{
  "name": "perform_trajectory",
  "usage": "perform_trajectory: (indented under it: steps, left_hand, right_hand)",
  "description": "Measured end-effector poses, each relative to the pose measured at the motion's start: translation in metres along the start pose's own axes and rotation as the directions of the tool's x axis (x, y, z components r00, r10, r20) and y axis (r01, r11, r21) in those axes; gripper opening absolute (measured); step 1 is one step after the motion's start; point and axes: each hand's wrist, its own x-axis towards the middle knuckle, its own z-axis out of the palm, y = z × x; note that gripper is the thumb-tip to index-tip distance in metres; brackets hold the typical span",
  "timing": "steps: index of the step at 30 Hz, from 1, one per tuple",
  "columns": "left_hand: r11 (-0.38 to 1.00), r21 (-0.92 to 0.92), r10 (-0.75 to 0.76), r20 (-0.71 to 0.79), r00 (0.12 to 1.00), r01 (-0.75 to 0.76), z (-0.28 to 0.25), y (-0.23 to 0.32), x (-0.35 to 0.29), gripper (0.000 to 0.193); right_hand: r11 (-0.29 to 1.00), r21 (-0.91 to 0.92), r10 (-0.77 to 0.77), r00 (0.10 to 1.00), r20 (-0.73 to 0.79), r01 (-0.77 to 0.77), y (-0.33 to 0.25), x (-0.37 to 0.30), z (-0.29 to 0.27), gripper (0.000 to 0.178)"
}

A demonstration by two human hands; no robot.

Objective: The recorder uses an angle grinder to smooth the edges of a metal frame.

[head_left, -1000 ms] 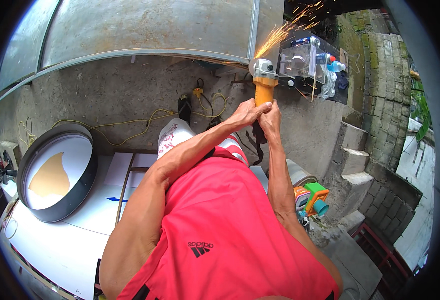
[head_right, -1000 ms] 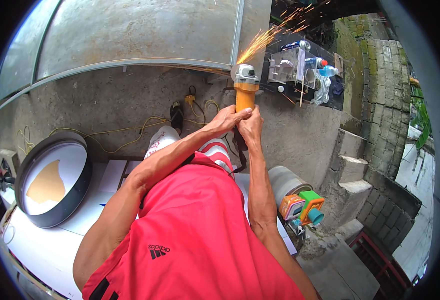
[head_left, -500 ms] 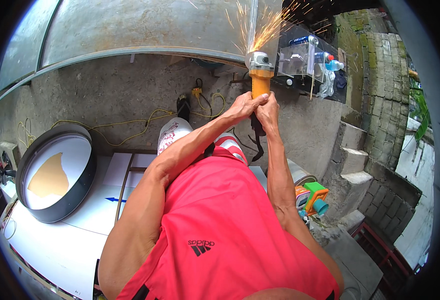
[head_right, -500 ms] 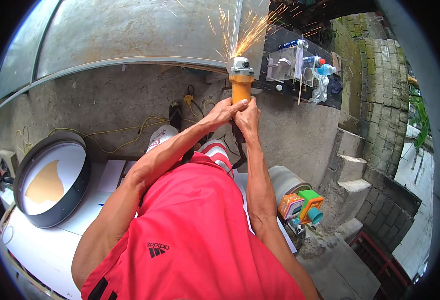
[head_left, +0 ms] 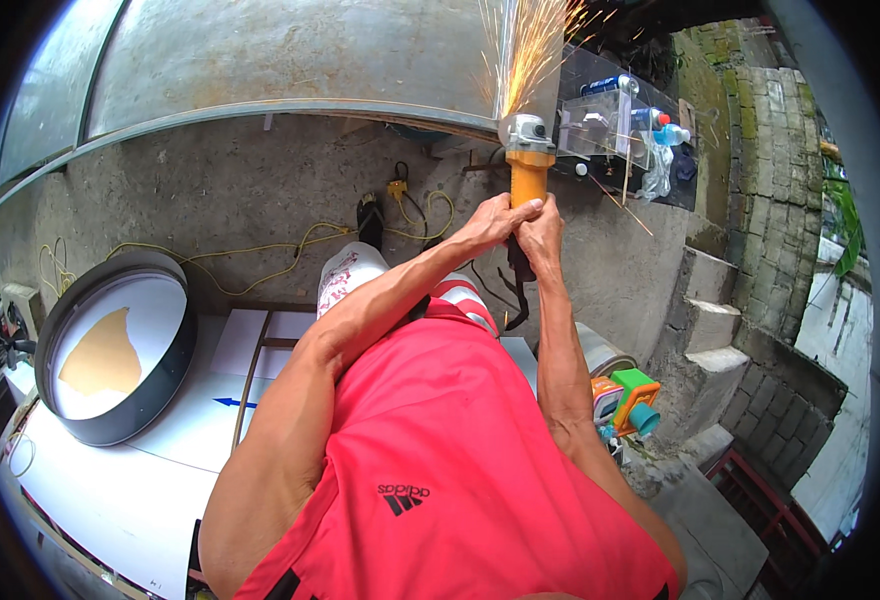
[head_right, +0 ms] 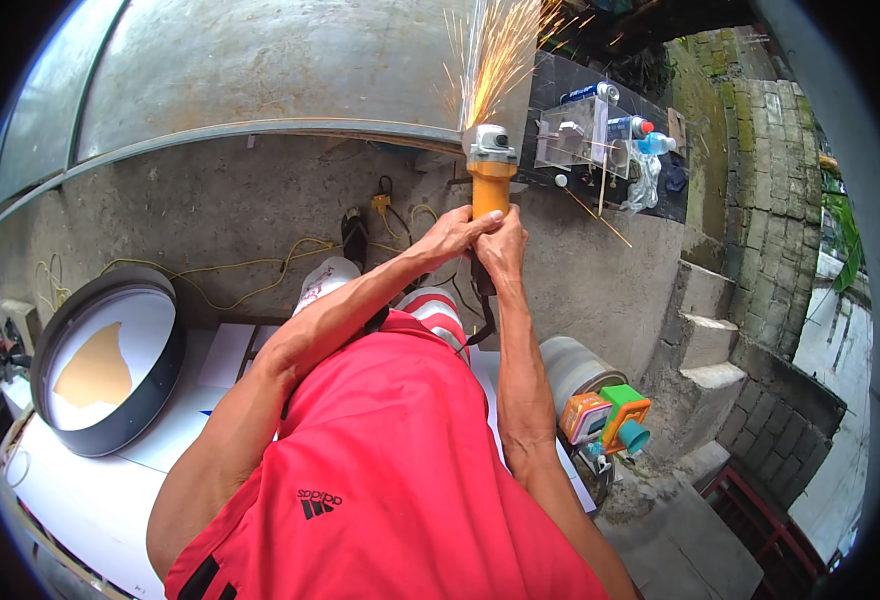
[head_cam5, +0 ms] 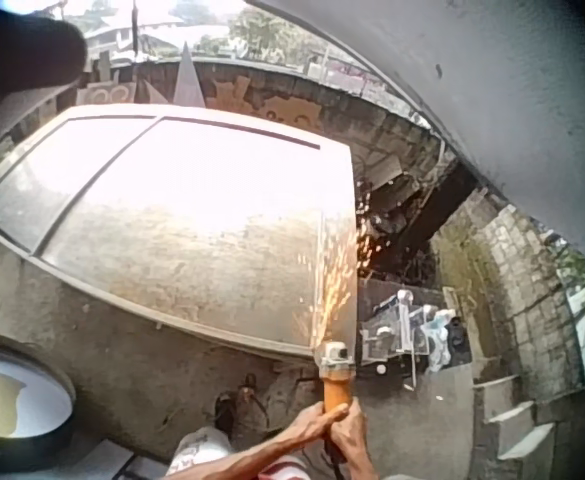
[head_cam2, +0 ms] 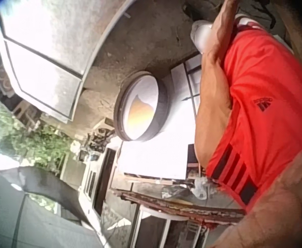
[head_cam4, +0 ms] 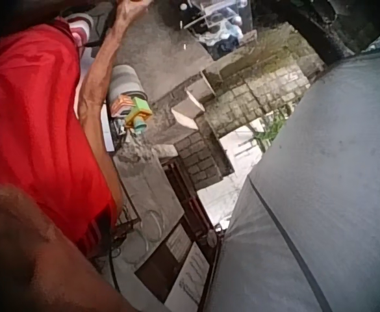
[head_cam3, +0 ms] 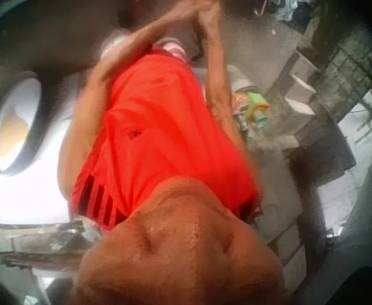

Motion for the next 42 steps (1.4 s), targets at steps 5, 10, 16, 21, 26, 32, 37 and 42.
perform_trajectory:
  steps: [5, 10, 16, 21, 26, 32, 37, 42]
  left_hand:
    - [0.995, -0.096, 0.023, 0.062, 0.998, -0.017, 0.003, 0.005, 0.011, 0.072]
    - [0.987, -0.069, 0.145, -0.002, 0.989, -0.145, 0.019, 0.002, 0.017, 0.072]
    - [0.985, -0.056, 0.158, -0.101, 0.982, -0.164, 0.029, 0.003, 0.032, 0.071]
    - [0.937, -0.08, 0.318, -0.207, 0.925, -0.34, 0.046, -0.001, 0.04, 0.067]
    - [0.956, -0.137, 0.217, -0.268, 0.939, -0.26, 0.062, -0.004, 0.049, 0.068]
    - [0.944, -0.187, 0.233, -0.208, 0.95, -0.272, 0.061, -0.003, 0.058, 0.065]
    - [0.921, -0.22, 0.269, -0.236, 0.934, -0.321, 0.069, -0.004, 0.063, 0.068]
    - [0.91, -0.227, 0.289, -0.254, 0.923, -0.347, 0.075, -0.006, 0.062, 0.066]
  right_hand:
    - [0.999, 0.001, -0.036, 0.999, -0.016, 0.036, 0.001, 0.013, -0.01, 0.044]
    - [0.988, -0.021, -0.153, 0.988, 0.009, 0.153, 0.007, 0.019, -0.021, 0.038]
    - [0.974, -0.037, -0.218, 0.971, 0.103, 0.222, 0.018, 0.04, -0.027, 0.04]
    - [0.925, -0.055, -0.363, 0.917, 0.167, 0.376, 0.029, 0.061, -0.038, 0.04]
    - [0.911, -0.045, -0.391, 0.891, 0.232, 0.411, 0.036, 0.078, -0.047, 0.05]
    - [0.911, -0.028, -0.39, 0.881, 0.268, 0.412, 0.035, 0.088, -0.053, 0.047]
    - [0.845, -0.12, -0.475, 0.835, 0.278, 0.521, 0.038, 0.094, -0.058, 0.041]
    - [0.85, -0.055, -0.489, 0.823, 0.289, 0.524, 0.04, 0.093, -0.06, 0.039]
